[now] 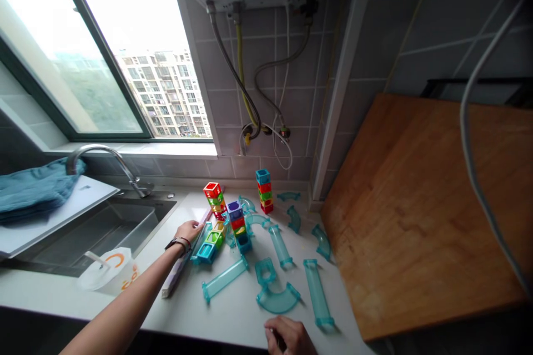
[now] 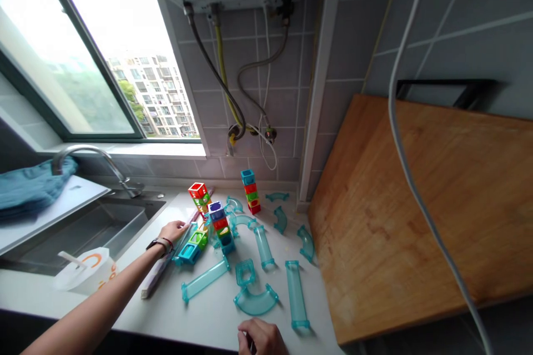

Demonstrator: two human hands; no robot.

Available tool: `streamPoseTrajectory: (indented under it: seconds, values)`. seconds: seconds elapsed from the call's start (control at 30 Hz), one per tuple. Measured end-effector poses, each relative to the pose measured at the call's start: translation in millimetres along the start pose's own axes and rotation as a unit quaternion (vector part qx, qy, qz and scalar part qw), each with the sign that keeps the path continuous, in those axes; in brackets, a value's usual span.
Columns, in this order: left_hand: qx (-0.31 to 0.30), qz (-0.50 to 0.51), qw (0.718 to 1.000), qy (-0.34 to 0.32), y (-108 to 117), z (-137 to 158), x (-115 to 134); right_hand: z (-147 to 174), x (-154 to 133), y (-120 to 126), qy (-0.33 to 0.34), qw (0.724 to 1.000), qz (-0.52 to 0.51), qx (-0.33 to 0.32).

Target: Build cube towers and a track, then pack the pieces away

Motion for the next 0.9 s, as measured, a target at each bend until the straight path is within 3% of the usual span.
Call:
streamPoseTrajectory:
  seconds: [0.3, 0.43, 0.57, 0.63, 0.77, 0.83, 0.9]
  values:
    - [0.039, 0.124, 0.988, 0.087, 14.6, 43.3, -9.2, -0.8, 3.4, -5.2, -0.016, 0.998, 0.013, -0.068]
    - [0.069, 0.225, 0.966, 0.108, 12.4, 90.1, -5.9, -1.9, 6.4, -7.0, -0.02, 0.996, -0.006, -0.081]
    - [0.112, 0.326, 0.933, 0.103, 9.9, 160.9, -4.3, -9.5, 12.0, -3.8, -0.069, 0.988, -0.045, -0.133]
    - [0.137, 0.376, 0.912, 0.091, 8.7, 202.9, -4.8, -12.1, 17.9, -7.7, -0.123, 0.967, -0.091, -0.204]
    - [0.174, 0.473, 0.863, 0.039, -1.0, 284.3, -2.1, -12.5, 18.5, -25.7, -0.24, 0.878, -0.228, -0.345]
    - [0.16, 0.515, 0.842, 0.017, -15.6, 318.8, 2.1, -23.4, 8.9, -30.2, -0.269, 0.855, -0.291, -0.334]
    - [0.119, 0.549, 0.827, -0.001, -35.4, 349.6, 9.5, -41.1, -6.4, -31.7, -0.272, 0.854, -0.338, -0.286]
Point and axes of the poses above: each hand's wrist, its own z-axis away from the middle knuckle, its own y-axis out of the back of the hand, x = y × z, the point moved 10 cm from there along -z, towards the middle knuckle, and after that the axes turned 15 degrees about -y, right-handed, at the moved point
